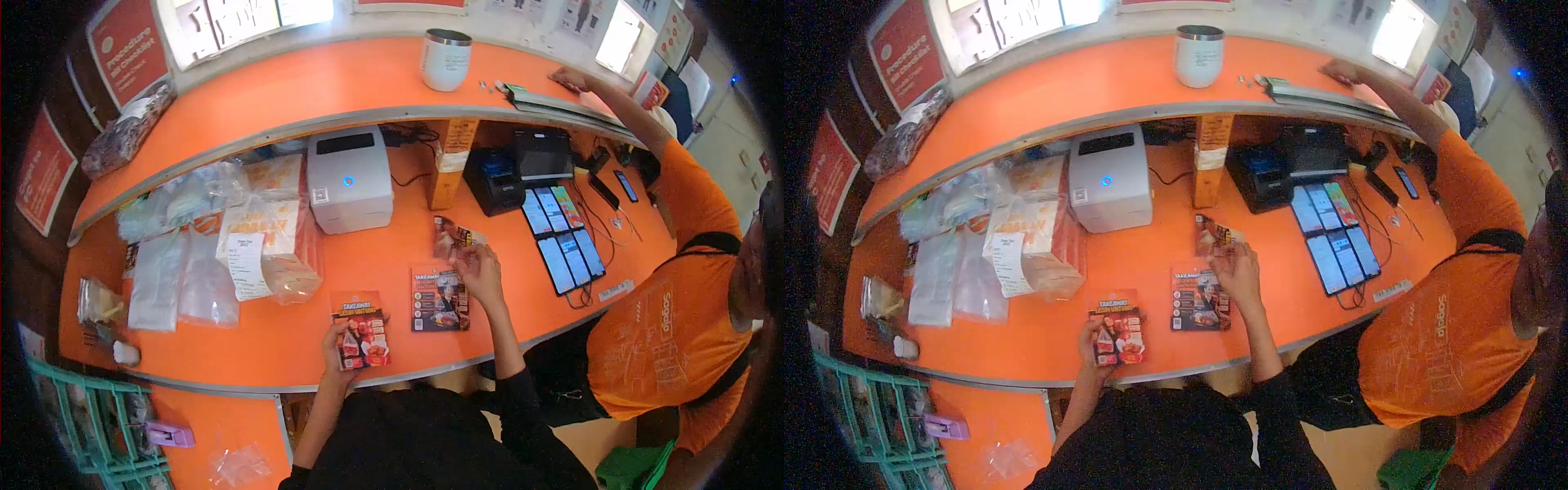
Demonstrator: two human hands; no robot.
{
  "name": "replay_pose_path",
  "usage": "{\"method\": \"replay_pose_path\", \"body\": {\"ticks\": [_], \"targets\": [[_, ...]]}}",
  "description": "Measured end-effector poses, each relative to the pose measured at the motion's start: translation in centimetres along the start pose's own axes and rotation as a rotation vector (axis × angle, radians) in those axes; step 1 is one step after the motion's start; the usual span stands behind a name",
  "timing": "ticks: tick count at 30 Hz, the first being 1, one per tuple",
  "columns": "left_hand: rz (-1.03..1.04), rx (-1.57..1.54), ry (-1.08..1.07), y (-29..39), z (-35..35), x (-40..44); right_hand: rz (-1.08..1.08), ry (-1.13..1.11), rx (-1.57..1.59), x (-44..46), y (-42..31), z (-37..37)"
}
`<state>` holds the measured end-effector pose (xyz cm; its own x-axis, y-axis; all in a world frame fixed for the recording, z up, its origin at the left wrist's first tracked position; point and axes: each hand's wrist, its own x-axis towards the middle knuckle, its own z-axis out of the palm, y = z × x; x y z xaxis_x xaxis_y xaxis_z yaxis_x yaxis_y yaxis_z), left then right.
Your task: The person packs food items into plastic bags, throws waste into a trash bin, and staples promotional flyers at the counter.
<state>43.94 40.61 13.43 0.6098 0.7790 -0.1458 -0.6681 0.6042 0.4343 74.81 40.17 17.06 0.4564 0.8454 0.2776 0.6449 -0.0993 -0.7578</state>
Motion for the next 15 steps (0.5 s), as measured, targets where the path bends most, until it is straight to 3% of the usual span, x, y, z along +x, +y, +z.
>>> {"method": "replay_pose_path", "body": {"ticks": [1, 2, 3, 5, 9, 11, 13, 15], "targets": [[0.011, 0.018, 0.005, -0.9, -1.1, 0.7, -0.09, 0.117, -0.226, -0.3, -0.1, -0.6], [0.002, 0.086, 0.113, -0.7, 3.6, 1.0, 0.1, -0.049, -0.206, -0.6, -0.2, -1.8], [-0.011, 0.086, 0.111, -1.5, 2.1, 1.8, 0.112, -0.043, -0.211, -1.2, 0.4, -2.0], [-0.072, -0.027, 0.089, -3.2, -0.8, 3.5, -0.116, 0.095, -0.037, -3.5, 1.9, -1.7], [-0.041, 0.085, 0.19, -4.8, 1.9, 5.4, -0.127, 0.038, -0.076, -6.8, 1.6, 1.1], [-0.128, 0.071, 0.205, -4.7, 2.2, 6.2, 0.055, 0.07, 0.511, -7.4, 0.0, 2.8], [-0.02, 0.073, 0.072, -4.4, -0.7, 7.2, 0.085, 0.086, 0.53, -6.8, -0.8, 3.4], [0.04, 0.103, 0.116, -3.3, -0.6, 7.1, 0.059, 0.102, 0.48, -5.8, -1.1, 4.4]]}}
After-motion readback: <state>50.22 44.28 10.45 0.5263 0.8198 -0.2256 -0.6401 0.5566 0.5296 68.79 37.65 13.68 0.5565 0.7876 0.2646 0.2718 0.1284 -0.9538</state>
